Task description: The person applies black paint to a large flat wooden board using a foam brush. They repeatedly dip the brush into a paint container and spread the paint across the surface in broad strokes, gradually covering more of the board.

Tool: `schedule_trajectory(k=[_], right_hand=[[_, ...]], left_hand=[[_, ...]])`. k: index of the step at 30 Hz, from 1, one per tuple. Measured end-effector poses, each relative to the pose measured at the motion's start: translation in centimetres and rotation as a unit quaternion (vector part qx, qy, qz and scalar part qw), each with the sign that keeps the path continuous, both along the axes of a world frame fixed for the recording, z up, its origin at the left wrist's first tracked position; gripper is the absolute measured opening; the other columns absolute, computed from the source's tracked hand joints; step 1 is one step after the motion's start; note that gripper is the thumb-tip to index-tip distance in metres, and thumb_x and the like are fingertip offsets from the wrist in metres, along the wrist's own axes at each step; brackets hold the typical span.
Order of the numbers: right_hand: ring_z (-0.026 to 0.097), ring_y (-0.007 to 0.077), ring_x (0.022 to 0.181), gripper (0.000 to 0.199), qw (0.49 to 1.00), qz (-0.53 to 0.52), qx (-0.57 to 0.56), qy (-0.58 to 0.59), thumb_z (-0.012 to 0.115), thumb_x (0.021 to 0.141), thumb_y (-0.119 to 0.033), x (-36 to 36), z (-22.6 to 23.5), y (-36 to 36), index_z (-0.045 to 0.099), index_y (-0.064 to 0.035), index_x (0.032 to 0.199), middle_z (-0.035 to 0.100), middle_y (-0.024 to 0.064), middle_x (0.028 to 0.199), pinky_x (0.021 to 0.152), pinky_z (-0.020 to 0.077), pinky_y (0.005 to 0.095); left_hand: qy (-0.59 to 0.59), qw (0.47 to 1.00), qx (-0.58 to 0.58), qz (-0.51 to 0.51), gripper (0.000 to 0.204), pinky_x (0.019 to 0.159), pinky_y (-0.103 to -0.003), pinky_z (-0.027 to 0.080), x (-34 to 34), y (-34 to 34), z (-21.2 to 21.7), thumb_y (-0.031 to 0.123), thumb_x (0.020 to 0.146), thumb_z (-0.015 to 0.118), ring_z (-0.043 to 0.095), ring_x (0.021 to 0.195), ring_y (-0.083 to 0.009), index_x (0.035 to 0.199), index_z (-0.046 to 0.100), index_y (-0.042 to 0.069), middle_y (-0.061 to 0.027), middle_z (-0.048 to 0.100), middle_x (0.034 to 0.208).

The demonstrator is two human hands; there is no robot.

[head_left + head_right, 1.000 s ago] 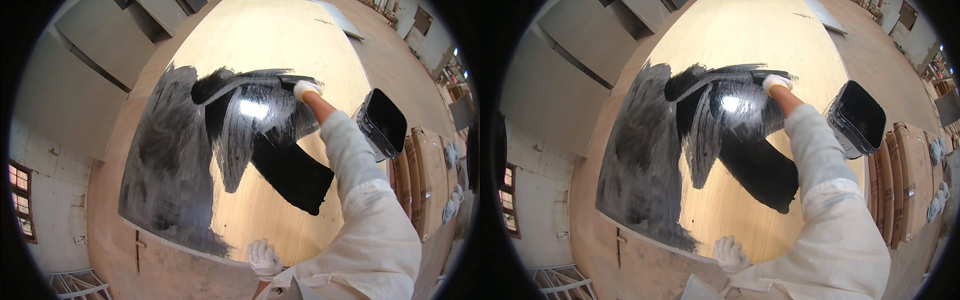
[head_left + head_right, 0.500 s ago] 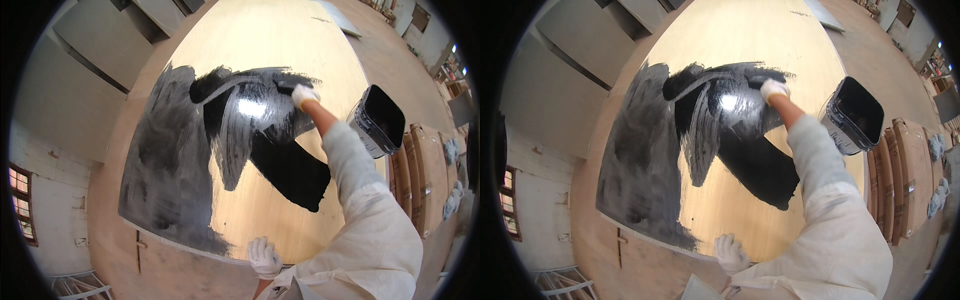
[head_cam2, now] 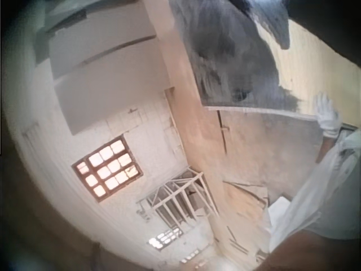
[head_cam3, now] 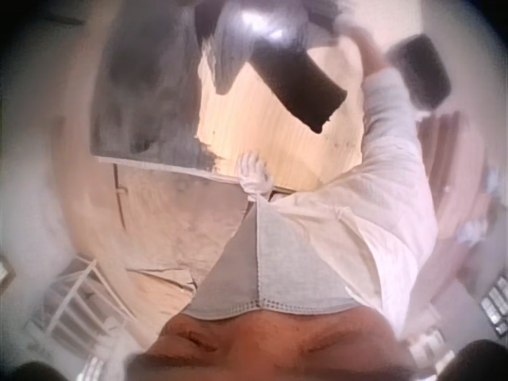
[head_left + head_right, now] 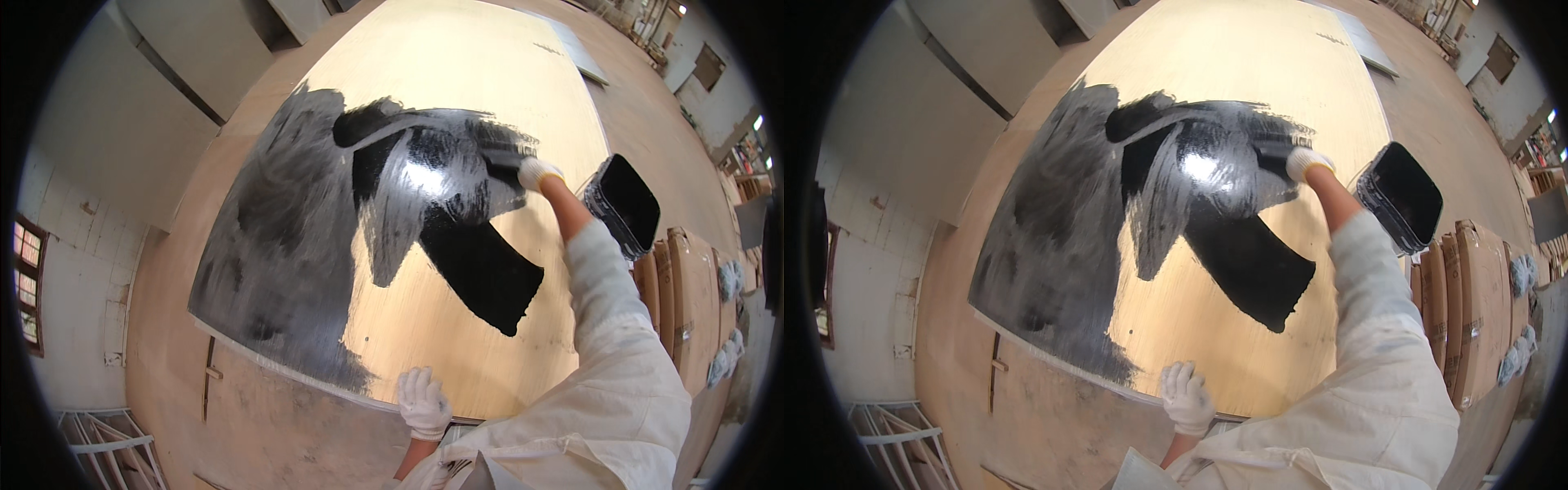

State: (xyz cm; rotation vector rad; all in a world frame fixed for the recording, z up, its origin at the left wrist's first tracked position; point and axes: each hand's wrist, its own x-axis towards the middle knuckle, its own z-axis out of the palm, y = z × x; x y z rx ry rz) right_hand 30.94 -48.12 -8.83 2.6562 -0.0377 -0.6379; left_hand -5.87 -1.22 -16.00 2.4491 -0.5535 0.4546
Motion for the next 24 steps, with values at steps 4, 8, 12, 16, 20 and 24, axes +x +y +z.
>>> schedule_trajectory(k=[4, 8, 12, 16, 20, 24], right_hand=[[0.075, 0.0353, 0.120, 0.042, 0.988, -0.114, 0.095, -0.037, 0.058, 0.100, -0.022, -4.3, 5.6, 0.2, 0.075, -0.0025, 0.133, 0.075, 0.0222, 0.134, 0.094, 0.0622, 0.0486], [0.076, 0.0370, 0.121, 0.043, 0.988, -0.153, 0.019, -0.008, 0.066, 0.092, -0.027, -1.5, 5.7, -11.5, 0.080, -0.0051, 0.126, 0.078, 0.0199, 0.129, 0.101, 0.0604, 0.0486], [0.074, 0.0385, 0.123, 0.045, 0.975, -0.155, 0.154, -0.048, 0.065, 0.089, -0.021, -0.9, 5.9, -0.2, 0.078, -0.0131, 0.132, 0.075, 0.0204, 0.136, 0.103, 0.0594, 0.0474], [0.073, 0.0379, 0.124, 0.046, 0.988, -0.008, 0.152, -0.036, 0.060, 0.102, -0.028, -9.5, 9.4, 11.6, 0.068, -0.0325, 0.146, 0.076, 0.0146, 0.134, 0.102, 0.0584, 0.0486], [0.073, 0.0350, 0.124, 0.048, 0.986, -0.045, 0.125, -0.104, 0.060, 0.101, -0.030, -7.4, 9.3, 4.8, 0.068, -0.0337, 0.148, 0.075, 0.0121, 0.136, 0.106, 0.0574, 0.0458], [0.073, 0.0385, 0.122, 0.060, 0.984, 0.013, 0.131, -0.117, 0.068, 0.092, -0.018, 3.1, 8.6, 0.9, 0.067, -0.0310, 0.151, 0.076, 0.0173, 0.134, 0.102, 0.0581, 0.0457]], left_hand=[[-0.012, 1.000, -0.015, 0.004, 0.028, 0.112, -0.064, 0.048, -0.6, -0.2, -0.3, 0.002, 0.074, 0.068, 0.060, 0.130, -0.0423, 0.102, 0.068, 0.008, -0.0163, 0.069, 0.132], [-0.027, 0.997, -0.059, -0.043, 0.026, 0.112, -0.063, 0.049, 0.5, -2.0, -0.6, 0.002, 0.075, 0.068, 0.061, 0.128, -0.0421, 0.100, 0.068, 0.008, -0.0163, 0.069, 0.131], [-0.023, 1.000, -0.020, 0.002, 0.023, 0.112, -0.062, 0.049, 0.0, -1.1, -0.3, 0.003, 0.077, 0.070, 0.063, 0.127, -0.0409, 0.099, 0.068, 0.008, -0.0157, 0.071, 0.129], [-0.030, 0.999, -0.025, 0.026, 0.021, 0.112, -0.060, 0.050, 0.2, -1.2, -0.2, 0.004, 0.079, 0.071, 0.064, 0.126, -0.0394, 0.099, 0.068, 0.009, -0.0146, 0.072, 0.127], [-0.020, 0.999, -0.044, 0.000, 0.019, 0.112, -0.059, 0.050, 0.3, -1.6, -0.1, 0.006, 0.080, 0.072, 0.066, 0.124, -0.0390, 0.098, 0.067, 0.009, -0.0145, 0.072, 0.127], [-0.010, 0.998, -0.062, -0.011, 0.023, 0.108, -0.062, 0.051, 0.4, -1.9, 0.4, 0.002, 0.079, 0.069, 0.064, 0.123, -0.0407, 0.100, 0.065, 0.009, -0.0150, 0.069, 0.127]])
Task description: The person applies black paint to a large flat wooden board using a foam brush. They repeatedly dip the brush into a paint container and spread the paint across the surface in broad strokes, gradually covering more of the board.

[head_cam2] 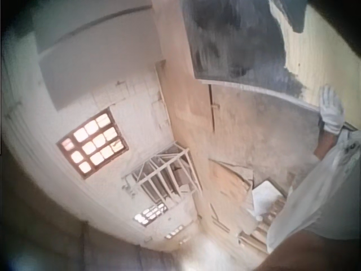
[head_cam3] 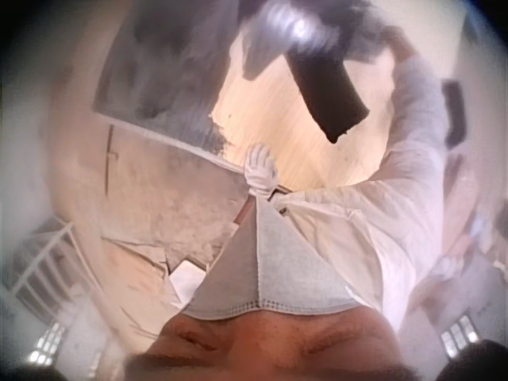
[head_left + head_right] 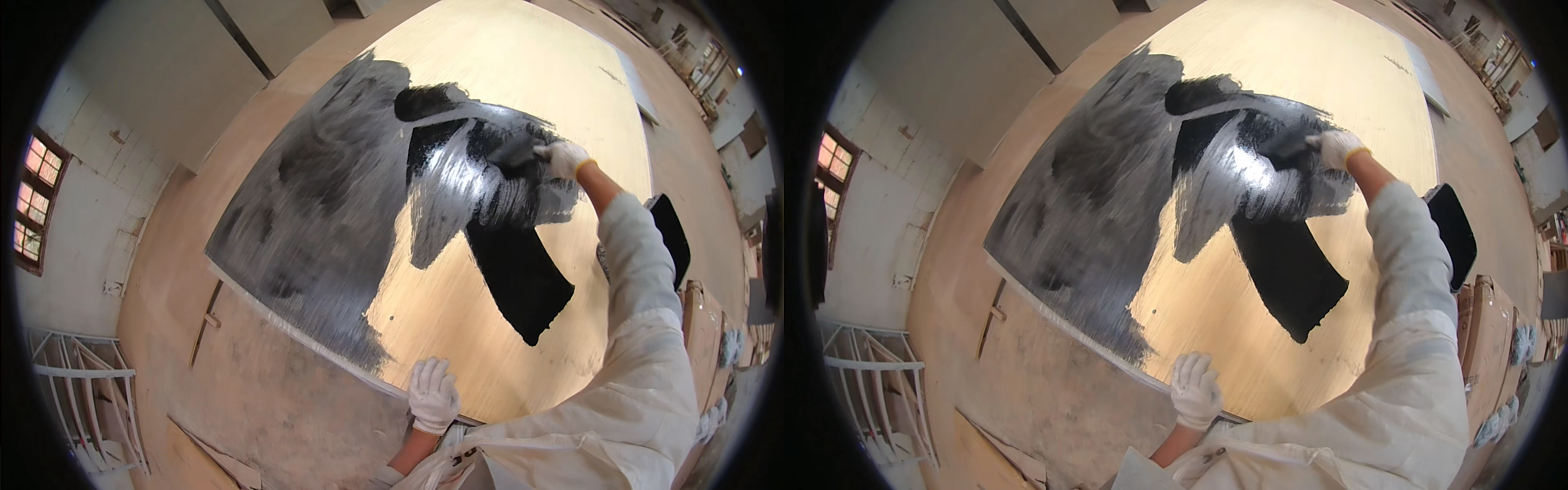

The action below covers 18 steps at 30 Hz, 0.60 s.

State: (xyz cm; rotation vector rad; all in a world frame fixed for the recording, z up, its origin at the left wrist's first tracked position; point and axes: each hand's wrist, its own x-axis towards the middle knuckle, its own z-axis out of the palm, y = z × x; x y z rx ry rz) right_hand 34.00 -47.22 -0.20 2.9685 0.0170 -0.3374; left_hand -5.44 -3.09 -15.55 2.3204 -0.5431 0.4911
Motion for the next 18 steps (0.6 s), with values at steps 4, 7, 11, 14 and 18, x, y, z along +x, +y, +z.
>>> schedule_trajectory(k=[4, 7, 11, 14, 18], right_hand=[[0.071, 0.0398, 0.124, 0.075, 0.994, 0.108, -0.009, 0.006, 0.065, 0.089, -0.006, 7.1, 1.0, 5.6, 0.060, -0.0359, 0.158, 0.074, 0.0179, 0.137, 0.107, 0.0559, 0.0440], [0.072, 0.0374, 0.123, 0.080, 0.978, 0.203, -0.043, 0.029, 0.062, 0.089, -0.004, 7.7, 1.2, 12.6, 0.057, -0.0391, 0.160, 0.076, 0.0167, 0.134, 0.107, 0.0563, 0.0423], [0.073, 0.0374, 0.124, 0.072, 0.937, 0.315, -0.066, 0.133, 0.055, 0.097, -0.005, 1.1, 3.1, 23.2, 0.058, -0.0428, 0.158, 0.076, 0.0169, 0.132, 0.107, 0.0574, 0.0461], [0.076, 0.0358, 0.117, 0.069, 0.901, 0.404, -0.092, 0.127, 0.056, 0.098, -0.008, -5.6, 2.8, 24.7, 0.059, -0.0409, 0.158, 0.078, 0.0132, 0.126, 0.098, 0.0611, 0.0460], [0.077, 0.0341, 0.114, 0.068, 0.962, 0.247, -0.060, 0.098, 0.057, 0.097, -0.010, -4.9, 4.4, 22.1, 0.059, -0.0381, 0.158, 0.080, 0.0123, 0.124, 0.096, 0.0617, 0.0469]], left_hand=[[0.000, 1.000, -0.001, 0.005, 0.022, 0.109, -0.061, 0.050, 0.1, 0.2, -0.2, 0.003, 0.079, 0.070, 0.064, 0.125, -0.0399, 0.100, 0.065, 0.010, -0.0141, 0.069, 0.128], [0.002, 1.000, 0.013, 0.001, 0.021, 0.111, -0.061, 0.050, -0.1, 0.5, -0.2, 0.005, 0.080, 0.071, 0.064, 0.127, -0.0393, 0.100, 0.066, 0.010, -0.0135, 0.070, 0.129], [-0.001, 0.999, 0.018, 0.030, 0.019, 0.112, -0.059, 0.050, -0.7, 0.4, -0.6, 0.005, 0.082, 0.072, 0.064, 0.128, -0.0386, 0.099, 0.066, 0.010, -0.0135, 0.070, 0.130], [-0.002, 0.999, 0.016, 0.029, 0.017, 0.113, -0.058, 0.050, -0.7, 0.2, -0.6, 0.005, 0.083, 0.071, 0.065, 0.127, -0.0380, 0.098, 0.066, 0.009, -0.0129, 0.071, 0.130], [-0.006, 1.000, 0.011, 0.018, 0.014, 0.115, -0.058, 0.049, -0.6, 0.2, -0.6, 0.008, 0.086, 0.073, 0.065, 0.127, -0.0376, 0.099, 0.067, 0.007, -0.0124, 0.071, 0.128]])
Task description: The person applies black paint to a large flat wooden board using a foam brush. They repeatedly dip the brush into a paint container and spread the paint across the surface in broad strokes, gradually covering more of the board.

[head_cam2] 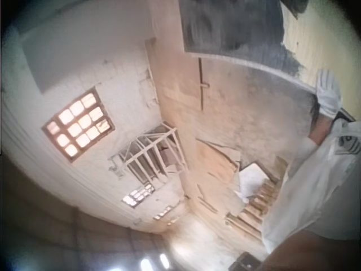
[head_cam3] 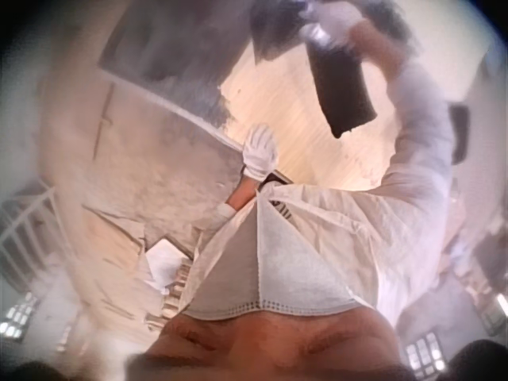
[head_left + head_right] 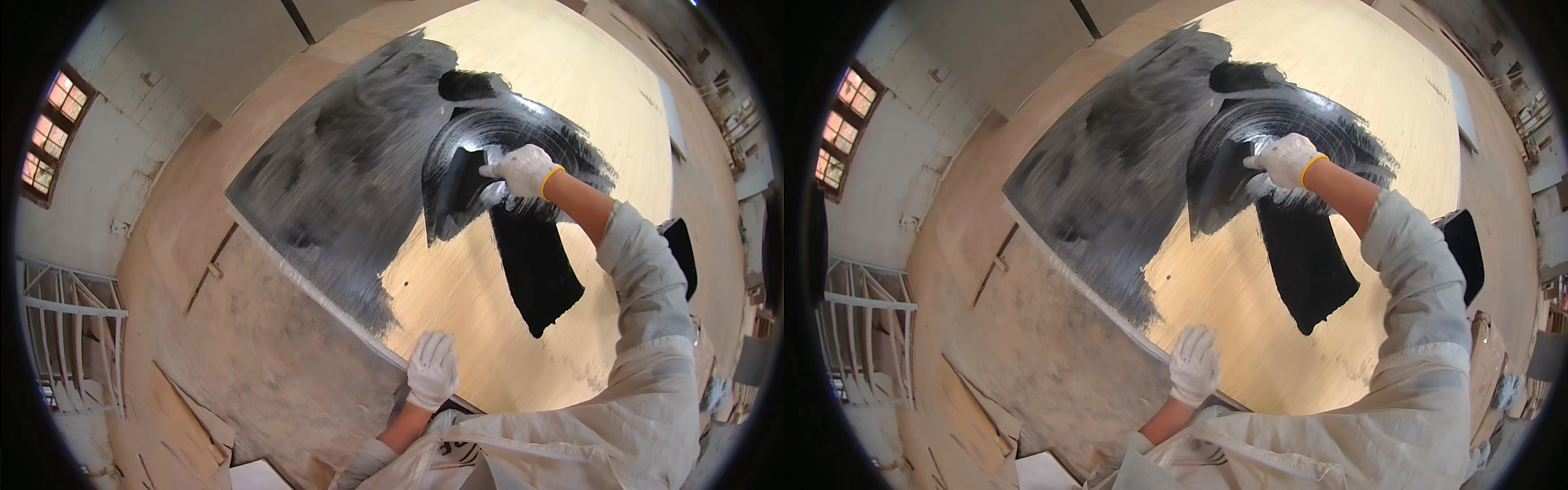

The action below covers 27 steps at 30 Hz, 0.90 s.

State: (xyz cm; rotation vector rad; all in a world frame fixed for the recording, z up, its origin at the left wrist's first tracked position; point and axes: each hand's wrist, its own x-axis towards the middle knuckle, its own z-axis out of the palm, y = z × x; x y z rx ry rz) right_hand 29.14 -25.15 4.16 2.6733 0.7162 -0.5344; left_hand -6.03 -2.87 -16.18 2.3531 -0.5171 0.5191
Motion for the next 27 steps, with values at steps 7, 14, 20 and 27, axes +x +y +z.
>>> schedule_trajectory(k=[7, 14, 20, 27], right_hand=[[0.080, 0.0338, 0.103, 0.059, 0.994, 0.102, 0.045, -0.005, 0.054, 0.101, -0.013, -8.9, -4.1, 4.0, 0.062, -0.0386, 0.154, 0.081, 0.0129, 0.116, 0.088, 0.0634, 0.0463], [0.080, 0.0392, 0.098, 0.033, 0.994, 0.084, 0.060, 0.027, 0.047, 0.112, -0.030, -16.7, -5.0, 9.5, 0.070, -0.0240, 0.134, 0.082, 0.0133, 0.108, 0.083, 0.0637, 0.0515], [0.081, 0.0369, 0.098, 0.036, 0.988, -0.048, 0.127, -0.073, 0.051, 0.104, -0.016, -11.9, -7.4, 4.9, 0.067, -0.0194, 0.137, 0.082, 0.0168, 0.111, 0.080, 0.0621, 0.0515], [0.077, 0.0367, 0.079, 0.040, 0.987, -0.001, 0.157, 0.041, 0.056, 0.104, -0.025, -25.8, -5.0, 4.5, 0.065, -0.0170, 0.142, 0.079, 0.0129, 0.088, 0.069, 0.0585, 0.0526]], left_hand=[[-0.035, 0.999, 0.006, 0.016, 0.016, 0.118, -0.056, 0.047, -0.4, -0.1, -0.5, 0.011, 0.087, 0.074, 0.063, 0.129, -0.0363, 0.100, 0.067, 0.007, -0.0124, 0.070, 0.127], [-0.035, 0.999, 0.009, 0.015, 0.022, 0.118, -0.057, 0.046, -0.6, -0.3, -0.3, 0.012, 0.080, 0.075, 0.062, 0.128, -0.0368, 0.099, 0.066, 0.008, -0.0127, 0.068, 0.126], [-0.019, 0.999, -0.002, -0.025, 0.022, 0.117, -0.056, 0.047, -3.8, -0.7, 1.4, 0.005, 0.080, 0.072, 0.062, 0.128, -0.0376, 0.100, 0.065, 0.009, -0.0120, 0.067, 0.121], [0.031, 0.999, -0.007, -0.022, 0.028, 0.116, -0.055, 0.048, -7.5, 0.4, 3.2, 0.000, 0.077, 0.070, 0.064, 0.125, -0.0408, 0.104, 0.069, 0.008, -0.0135, 0.070, 0.121]])
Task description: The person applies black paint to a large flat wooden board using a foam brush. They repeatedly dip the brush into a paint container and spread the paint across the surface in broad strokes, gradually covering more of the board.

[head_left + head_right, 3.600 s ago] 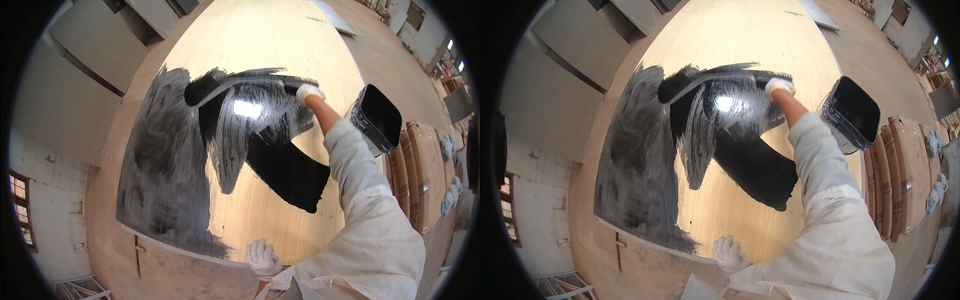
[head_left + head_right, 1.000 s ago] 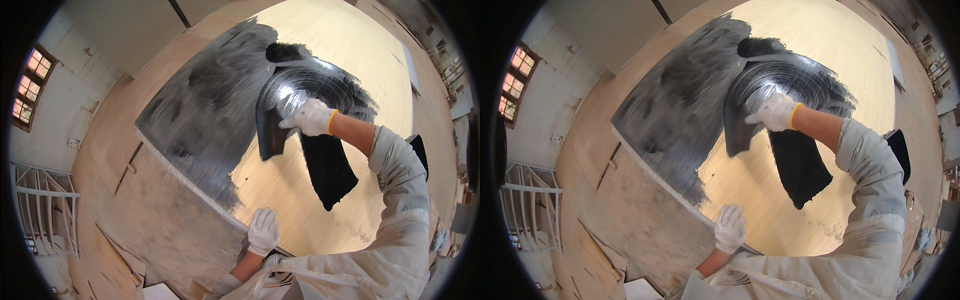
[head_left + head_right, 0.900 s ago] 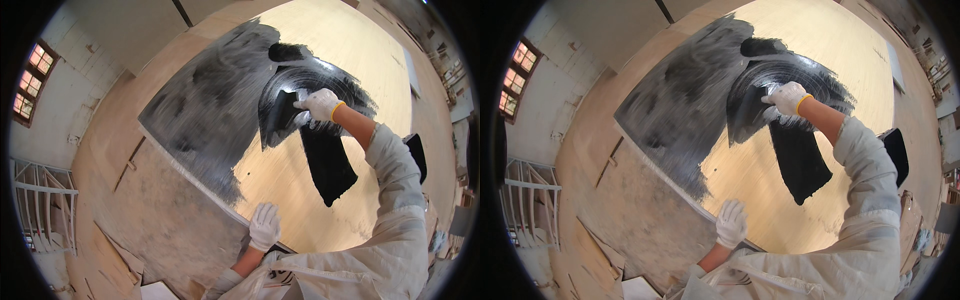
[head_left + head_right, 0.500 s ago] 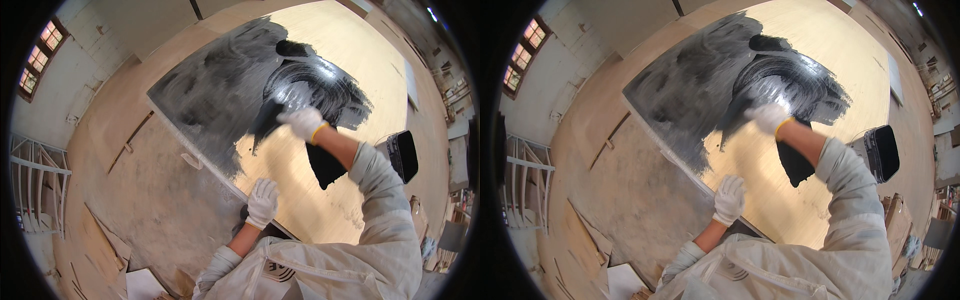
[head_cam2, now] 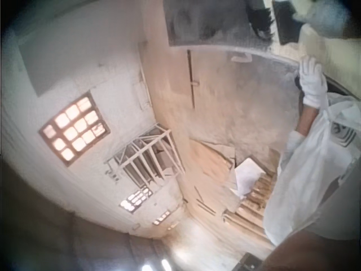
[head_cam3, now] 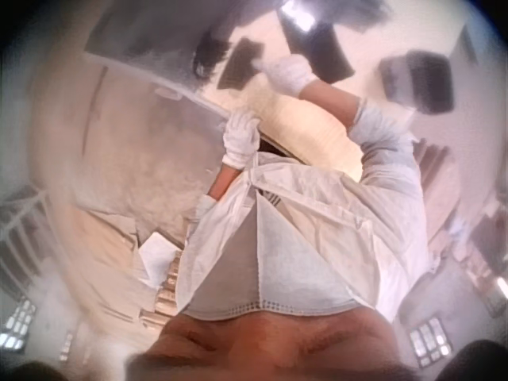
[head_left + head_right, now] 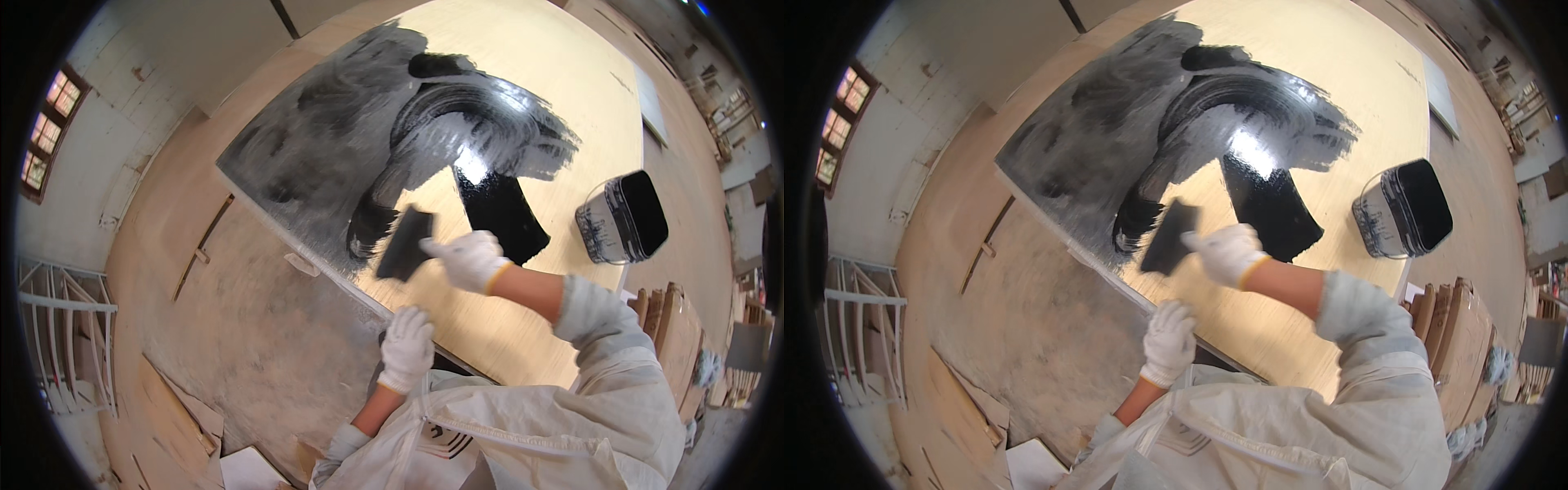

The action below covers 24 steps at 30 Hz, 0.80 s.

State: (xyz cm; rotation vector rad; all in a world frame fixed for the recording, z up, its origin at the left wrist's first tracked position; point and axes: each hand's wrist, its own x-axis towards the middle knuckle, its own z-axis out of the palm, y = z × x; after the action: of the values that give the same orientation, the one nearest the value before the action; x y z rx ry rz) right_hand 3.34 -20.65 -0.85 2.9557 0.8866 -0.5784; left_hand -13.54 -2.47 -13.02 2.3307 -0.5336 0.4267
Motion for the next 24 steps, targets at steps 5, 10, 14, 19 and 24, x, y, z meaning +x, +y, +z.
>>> schedule_trajectory(k=[5, 10, 14, 19, 24], right_hand=[[0.079, 0.0360, 0.087, 0.050, 0.976, -0.202, -0.079, 0.017, 0.063, 0.101, -0.027, -8.9, 1.4, -14.4, 0.063, -0.0208, 0.150, 0.079, 0.0143, 0.092, 0.077, 0.0589, 0.0526], [0.078, 0.0396, 0.097, 0.047, 0.938, -0.337, -0.062, -0.056, 0.062, 0.102, -0.033, -8.3, -1.7, -22.0, 0.067, -0.0249, 0.148, 0.079, 0.0205, 0.105, 0.086, 0.0595, 0.0512], [0.078, 0.0394, 0.104, 0.047, 0.964, -0.246, -0.074, -0.063, 0.057, 0.104, -0.029, 3.5, -0.7, -17.4, 0.061, -0.0203, 0.149, 0.079, 0.0189, 0.118, 0.087, 0.0615, 0.0540], [0.077, 0.0368, 0.106, 0.046, 0.994, -0.061, -0.085, 0.025, 0.058, 0.101, -0.030, 2.6, 1.9, -7.0, 0.066, -0.0287, 0.146, 0.079, 0.0158, 0.112, 0.091, 0.0617, 0.0483], [0.077, 0.0326, 0.114, 0.054, 0.971, -0.188, -0.139, -0.042, 0.058, 0.102, -0.033, 5.2, 0.9, -15.1, 0.061, -0.0338, 0.156, 0.078, 0.0138, 0.132, 0.096, 0.0600, 0.0452]], left_hand=[[0.033, 0.988, 0.035, 0.145, 0.030, 0.115, -0.055, 0.048, -5.8, 7.9, -1.6, 0.000, 0.081, 0.068, 0.066, 0.126, -0.0396, 0.108, 0.071, 0.011, -0.0120, 0.073, 0.123], [0.121, 0.955, -0.004, 0.272, 0.022, 0.108, -0.052, 0.052, -10.4, 14.8, -6.5, 0.000, 0.086, 0.063, 0.067, 0.119, -0.0409, 0.105, 0.073, 0.006, -0.0140, 0.074, 0.119], [0.161, 0.955, -0.042, 0.245, 0.018, 0.104, -0.049, 0.054, -9.5, 15.7, -8.5, 0.001, 0.088, 0.064, 0.068, 0.115, -0.0395, 0.101, 0.074, 0.005, -0.0158, 0.076, 0.116], [0.274, 0.940, 0.044, 0.198, 0.016, 0.101, -0.047, 0.056, -10.8, 18.1, -11.2, 0.009, 0.089, 0.067, 0.070, 0.115, -0.0378, 0.101, 0.079, 0.010, -0.0163, 0.078, 0.112], [0.403, 0.851, 0.095, 0.323, 0.019, 0.095, -0.050, 0.059, -20.3, 23.0, -18.0, 0.018, 0.092, 0.069, 0.074, 0.102, -0.0418, 0.103, 0.082, 0.008, -0.0184, 0.080, 0.104]])
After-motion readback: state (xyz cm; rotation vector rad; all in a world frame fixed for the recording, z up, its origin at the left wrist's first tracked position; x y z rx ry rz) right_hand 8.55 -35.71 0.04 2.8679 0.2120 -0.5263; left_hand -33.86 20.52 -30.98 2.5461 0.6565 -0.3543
